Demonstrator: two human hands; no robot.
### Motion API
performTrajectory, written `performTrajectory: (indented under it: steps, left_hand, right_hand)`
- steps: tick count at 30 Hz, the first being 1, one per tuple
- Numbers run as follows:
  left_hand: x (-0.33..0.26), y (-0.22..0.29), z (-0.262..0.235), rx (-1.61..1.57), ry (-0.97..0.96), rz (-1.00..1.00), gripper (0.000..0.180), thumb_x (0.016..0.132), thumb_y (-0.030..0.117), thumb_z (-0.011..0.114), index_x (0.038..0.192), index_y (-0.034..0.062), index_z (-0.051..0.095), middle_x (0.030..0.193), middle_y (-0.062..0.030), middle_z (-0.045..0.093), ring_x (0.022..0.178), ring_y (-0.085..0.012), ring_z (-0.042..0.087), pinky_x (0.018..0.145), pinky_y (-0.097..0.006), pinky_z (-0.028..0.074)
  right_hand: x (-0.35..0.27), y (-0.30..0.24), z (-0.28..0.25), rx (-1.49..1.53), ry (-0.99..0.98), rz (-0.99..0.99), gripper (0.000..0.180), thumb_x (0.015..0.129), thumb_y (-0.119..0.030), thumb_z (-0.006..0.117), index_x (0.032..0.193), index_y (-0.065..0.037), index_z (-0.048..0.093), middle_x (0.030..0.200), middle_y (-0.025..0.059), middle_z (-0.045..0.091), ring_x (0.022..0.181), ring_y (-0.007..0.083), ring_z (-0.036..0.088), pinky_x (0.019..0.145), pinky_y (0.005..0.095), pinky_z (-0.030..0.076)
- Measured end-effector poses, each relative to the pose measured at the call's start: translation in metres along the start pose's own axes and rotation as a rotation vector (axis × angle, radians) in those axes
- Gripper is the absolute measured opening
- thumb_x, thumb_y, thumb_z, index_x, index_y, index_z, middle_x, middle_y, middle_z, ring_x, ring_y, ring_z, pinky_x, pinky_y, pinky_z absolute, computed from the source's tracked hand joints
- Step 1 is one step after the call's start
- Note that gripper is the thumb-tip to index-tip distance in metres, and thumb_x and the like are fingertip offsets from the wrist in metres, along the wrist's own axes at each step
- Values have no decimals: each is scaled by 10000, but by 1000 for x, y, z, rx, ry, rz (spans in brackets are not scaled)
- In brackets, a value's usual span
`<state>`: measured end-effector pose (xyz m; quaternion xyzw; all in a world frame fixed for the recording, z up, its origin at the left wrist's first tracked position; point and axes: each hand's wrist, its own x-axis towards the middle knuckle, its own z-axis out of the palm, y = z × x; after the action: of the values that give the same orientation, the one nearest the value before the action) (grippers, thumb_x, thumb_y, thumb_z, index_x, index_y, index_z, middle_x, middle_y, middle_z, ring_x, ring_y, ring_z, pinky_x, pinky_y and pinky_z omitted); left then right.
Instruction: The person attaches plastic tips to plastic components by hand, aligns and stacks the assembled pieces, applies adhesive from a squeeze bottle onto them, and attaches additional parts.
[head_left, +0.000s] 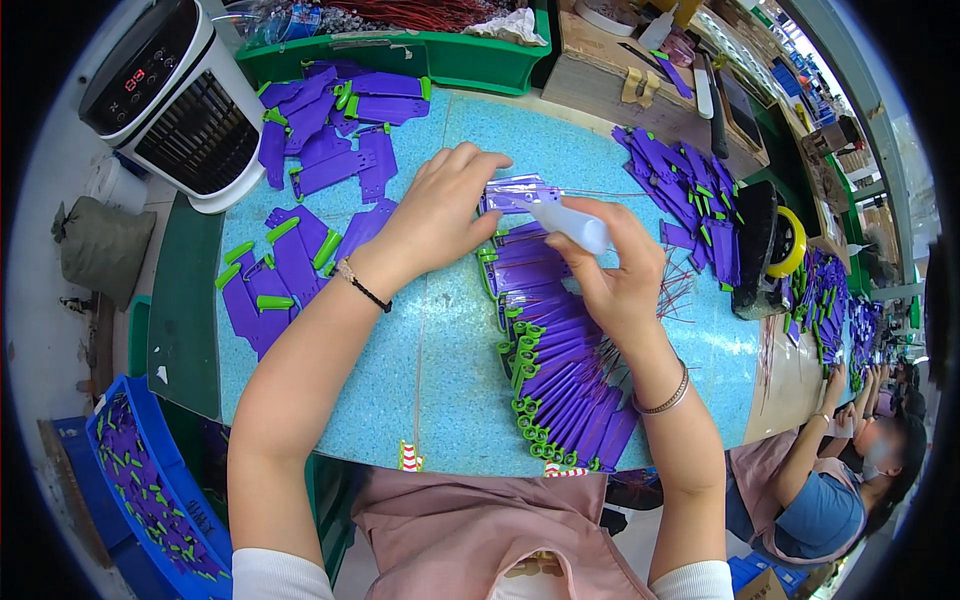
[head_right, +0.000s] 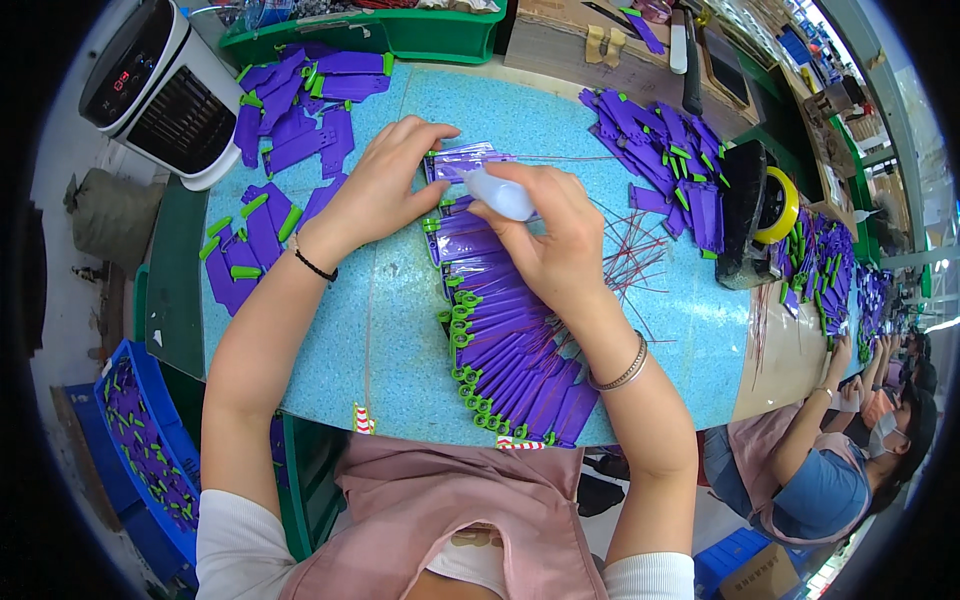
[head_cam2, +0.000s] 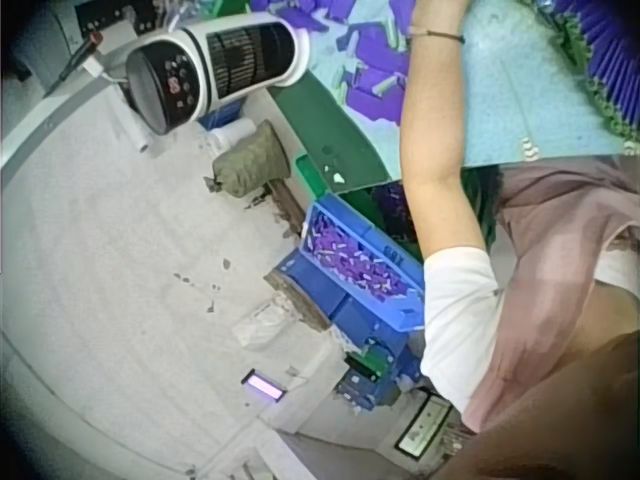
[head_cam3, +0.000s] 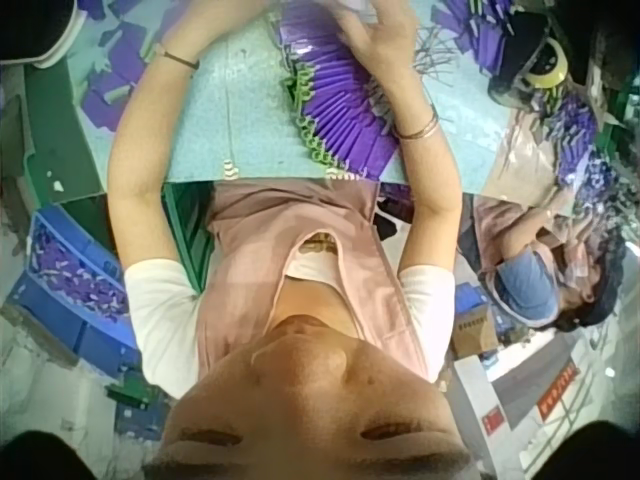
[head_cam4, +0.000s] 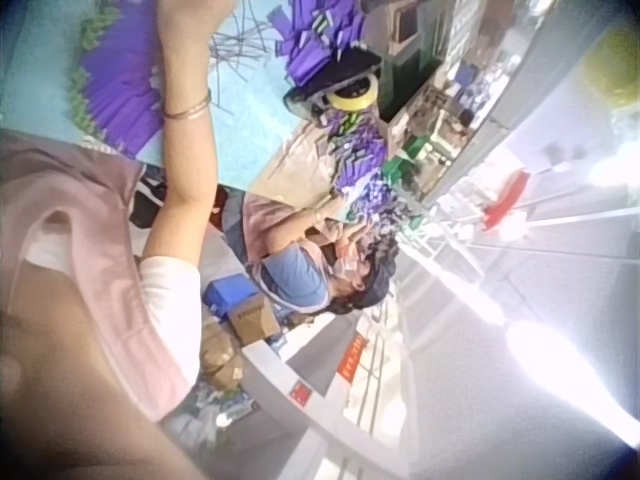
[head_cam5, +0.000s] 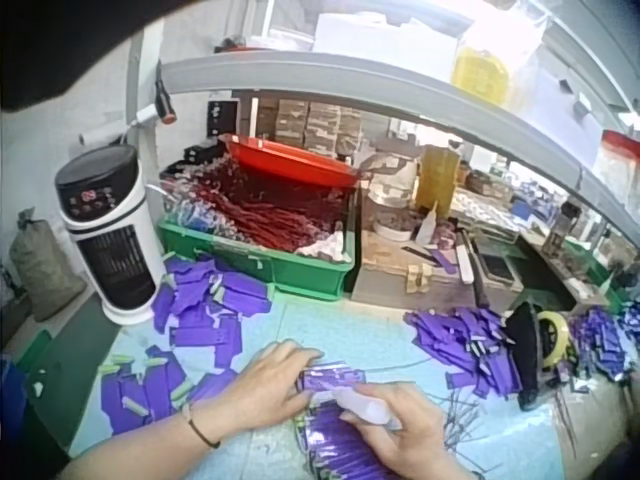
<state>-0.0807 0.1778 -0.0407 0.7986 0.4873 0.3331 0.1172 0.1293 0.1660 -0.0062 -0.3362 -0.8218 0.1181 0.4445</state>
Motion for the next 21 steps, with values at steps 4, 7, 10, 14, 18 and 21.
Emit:
performTrajectory:
  steps: [4,7,10,14,18,21]
  left_hand:
    - [3,0,1,-1,6,17,484,762,97,671,1217,69,506,1061,-127,519,1039,-316,506,913,-402,408]
    - [2,-1,4,4,-7,5,476,769,116,660,1217,70,504,1059,-129,517,1036,-322,503,921,-408,396]
    - [-3,-5,1,0,-15,-7,464,753,138,653,1189,52,519,1054,-141,512,1040,-335,497,895,-421,406]
    - [-3,-9,1,-10,-16,-14,490,765,149,655,1221,64,496,1069,-132,515,1053,-321,495,916,-408,388]
    - [-1,-4,-9,-1,-61,-61,500,794,185,644,1241,38,472,1111,-154,512,1068,-339,490,931,-416,389]
    - [8,5,-18,18,-36,-15,483,826,207,637,1241,25,469,1137,-164,510,1078,-351,494,937,-428,395]
  right_hand:
    - [-9,11,-12,280,104,354,280,826,-77,712,1069,-8,590,961,92,662,868,159,644,769,287,508]
    - [-5,21,-20,622,162,603,318,880,-81,659,1097,-7,439,1026,170,635,939,221,655,815,288,512]
    - [5,36,-16,662,183,619,310,923,-178,610,1135,-5,465,1067,171,647,975,247,657,859,330,508]
    - [49,61,-15,487,233,590,376,907,-254,633,1181,-7,559,995,60,651,886,132,622,754,254,465]
    - [110,87,-3,265,324,505,386,850,-208,672,1170,-17,570,935,41,628,861,104,570,730,249,452]
    - [137,159,5,-31,404,415,404,776,-261,718,1118,-86,594,977,51,671,908,227,625,832,368,432]
